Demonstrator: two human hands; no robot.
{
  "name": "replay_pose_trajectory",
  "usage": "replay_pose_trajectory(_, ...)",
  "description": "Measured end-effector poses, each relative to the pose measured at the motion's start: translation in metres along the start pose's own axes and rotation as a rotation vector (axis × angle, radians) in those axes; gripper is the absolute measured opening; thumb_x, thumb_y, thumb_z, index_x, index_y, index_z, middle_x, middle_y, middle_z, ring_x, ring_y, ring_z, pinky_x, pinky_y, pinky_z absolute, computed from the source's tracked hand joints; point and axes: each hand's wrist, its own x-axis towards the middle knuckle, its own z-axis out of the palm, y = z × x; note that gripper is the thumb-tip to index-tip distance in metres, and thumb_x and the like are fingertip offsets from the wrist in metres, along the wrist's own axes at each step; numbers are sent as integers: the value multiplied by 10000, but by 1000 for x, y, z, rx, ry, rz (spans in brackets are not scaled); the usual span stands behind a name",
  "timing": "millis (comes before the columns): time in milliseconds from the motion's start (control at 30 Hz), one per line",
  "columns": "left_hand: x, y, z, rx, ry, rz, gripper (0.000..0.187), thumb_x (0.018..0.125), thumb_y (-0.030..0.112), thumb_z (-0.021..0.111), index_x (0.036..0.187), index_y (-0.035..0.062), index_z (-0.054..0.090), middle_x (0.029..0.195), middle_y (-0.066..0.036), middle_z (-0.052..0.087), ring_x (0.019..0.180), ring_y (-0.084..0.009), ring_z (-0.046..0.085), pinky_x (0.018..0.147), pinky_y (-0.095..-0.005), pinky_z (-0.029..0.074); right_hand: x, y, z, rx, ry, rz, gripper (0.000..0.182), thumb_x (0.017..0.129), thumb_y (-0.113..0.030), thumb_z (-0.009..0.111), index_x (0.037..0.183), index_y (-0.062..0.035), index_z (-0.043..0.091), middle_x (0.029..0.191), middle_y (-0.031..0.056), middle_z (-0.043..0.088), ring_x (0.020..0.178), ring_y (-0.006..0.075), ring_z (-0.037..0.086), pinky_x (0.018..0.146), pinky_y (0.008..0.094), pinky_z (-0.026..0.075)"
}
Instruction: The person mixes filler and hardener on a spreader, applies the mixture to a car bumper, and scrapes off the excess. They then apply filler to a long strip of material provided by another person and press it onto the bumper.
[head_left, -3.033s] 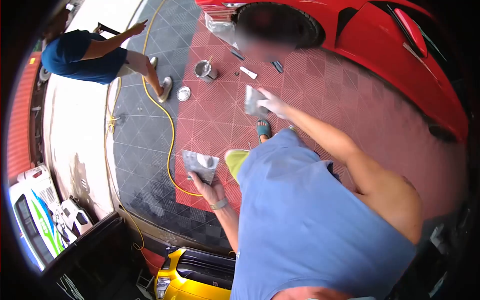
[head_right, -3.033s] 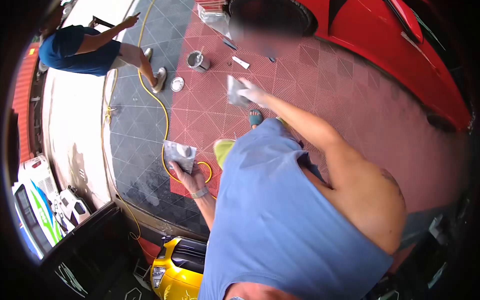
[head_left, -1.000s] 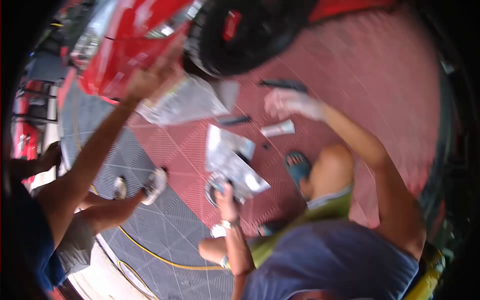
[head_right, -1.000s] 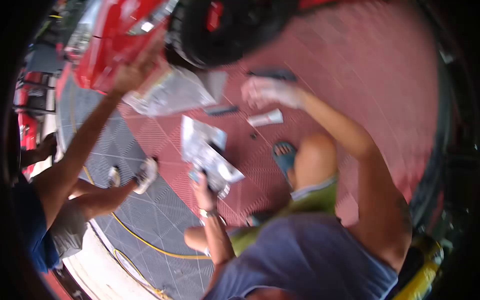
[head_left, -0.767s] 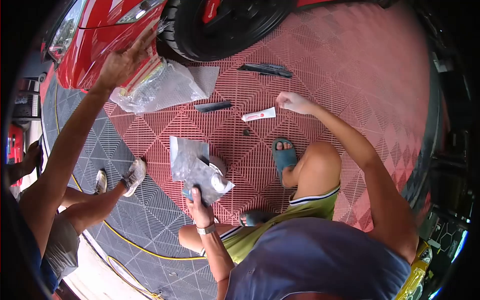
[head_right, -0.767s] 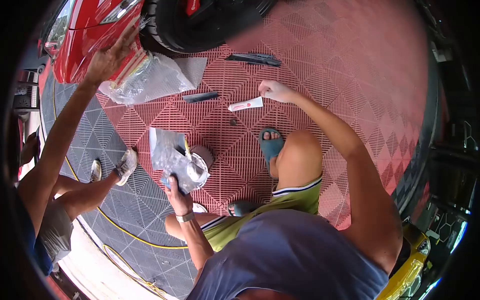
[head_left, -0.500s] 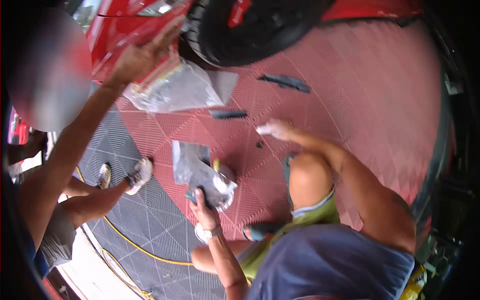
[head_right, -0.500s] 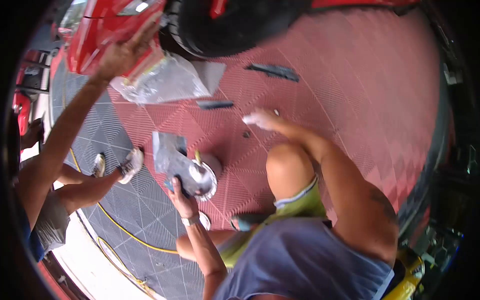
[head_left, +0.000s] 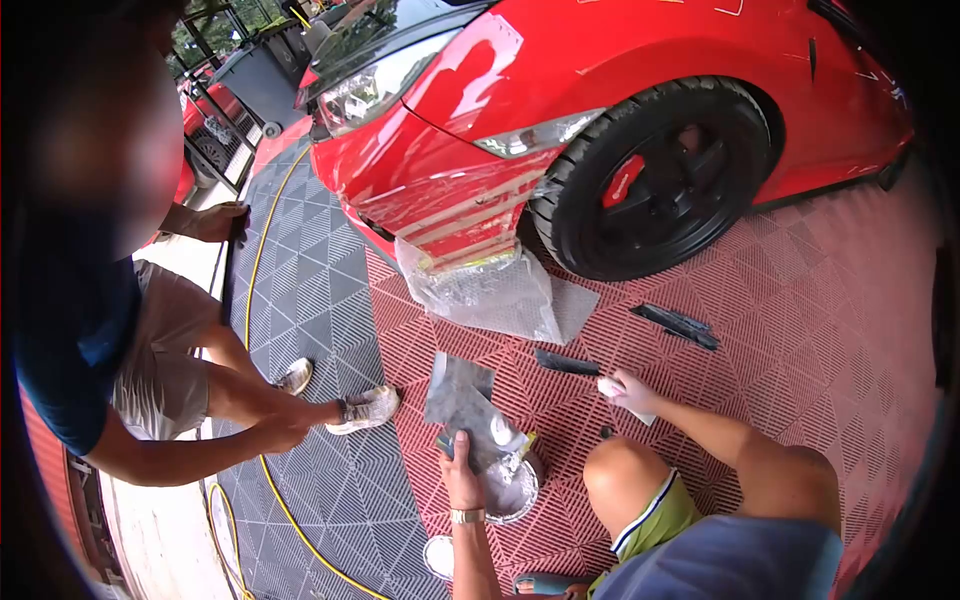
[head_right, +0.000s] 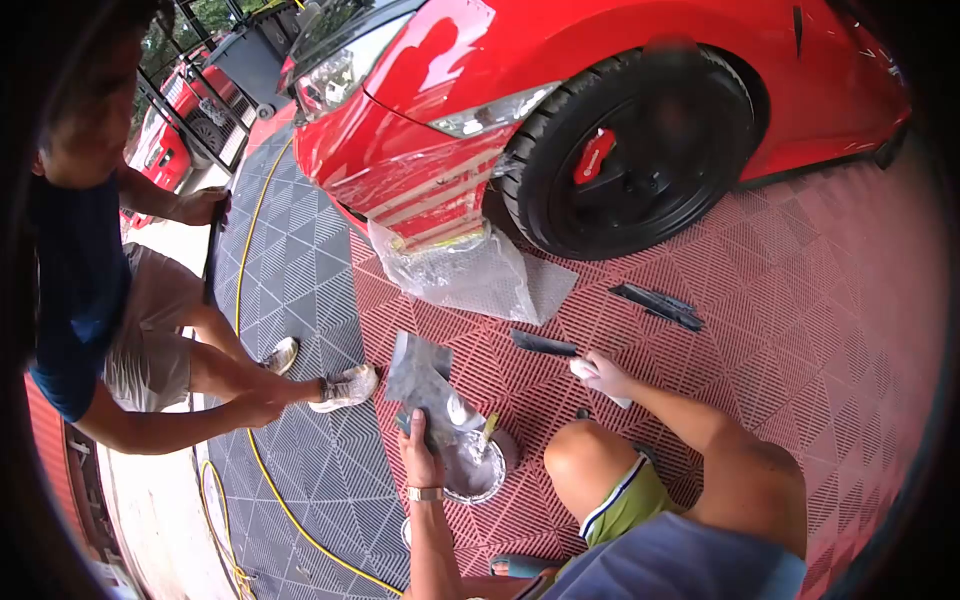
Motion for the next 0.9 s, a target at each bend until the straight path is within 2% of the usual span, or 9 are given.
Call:
replay_pose_trajectory(67, 2, -4, 0, -21, -51, -27, 278, 888, 211, 612, 1070, 7, 566, 951, -39, 626, 867, -142, 593, 810, -296, 471, 2, -49, -14, 307, -58, 183, 362, 793, -170, 665, 1084, -38, 496, 922, 78, 563, 771, 137, 571, 675, 290, 488)
replay_pose_trajectory(167, 4, 0, 17, -103, -59, -20, 266, 895, 188, 599, 1080, -2, 573, 995, -49, 629, 884, -150, 594, 799, -293, 474, 1, -110, -36, 625, -177, 251, 334, 919, -279, 551, 1171, -63, 514, 934, 28, 565, 755, 100, 567, 643, 237, 489)
replay_pose_trajectory(333, 13, -15, 9, 36, -116, 51, 397, 889, 240, 599, 1167, -35, 535, 1094, -73, 597, 961, -161, 560, 891, -305, 425, 5, -207, -70, 583, -406, 149, 320, 925, -330, 541, 1129, -84, 513, 958, 54, 606, 757, 79, 574, 610, 198, 460)
replay_pose_trajectory(367, 9, -8, 15, 61, -111, 55, 411, 895, 253, 587, 1177, -41, 529, 1097, -74, 594, 970, -162, 552, 902, -308, 413, 4, -227, -69, 663, -390, 13, 353, 928, -248, 534, 1215, -55, 460, 1008, 77, 597, 746, 102, 610, 542, 173, 461)
replay_pose_trajectory(500, -1, -7, 8, 143, -158, 31, 376, 907, 260, 569, 1143, -33, 556, 1036, -56, 608, 917, -134, 547, 851, -292, 428, 10, -272, -67, 502, -533, 73, 347, 926, -270, 534, 1164, -20, 505, 997, 56, 591, 860, 119, 596, 755, 250, 482)
replay_pose_trajectory(600, -16, -5, 11, 95, -150, 27, 287, 921, 252, 562, 1019, -11, 616, 916, -11, 628, 794, -81, 545, 745, -250, 442, 10, -290, -55, 301, -555, -69, 333, 913, -253, 562, 1137, -8, 532, 1017, 60, 600, 874, 117, 589, 789, 263, 477)
replay_pose_trajectory(767, -28, -5, 12, 19, -151, -35, 252, 926, 232, 560, 1007, -1, 615, 884, -6, 626, 757, -71, 550, 701, -241, 457, 12, -298, -41, 70, -500, -236, 303, 878, -191, 602, 1105, 4, 559, 1004, 82, 627, 942, 138, 594, 844, 294, 468)
replay_pose_trajectory(833, -32, -1, 17, -10, -133, -45, 252, 928, 230, 558, 1009, -2, 612, 877, -11, 628, 730, -74, 560, 667, -235, 472, 14, -301, -38, -75, -425, -348, 300, 847, -154, 615, 1093, 8, 555, 1008, 130, 636, 944, 221, 617, 836, 331, 473)
replay_pose_trajectory(900, -31, 0, 15, 19, -169, -53, 277, 928, 245, 554, 1001, -18, 603, 818, -28, 626, 637, -79, 565, 542, -231, 481, 14, -306, -38, -268, -332, -506, 292, 834, -137, 622, 1082, 3, 560, 1020, 151, 633, 944, 268, 621, 831, 354, 473)
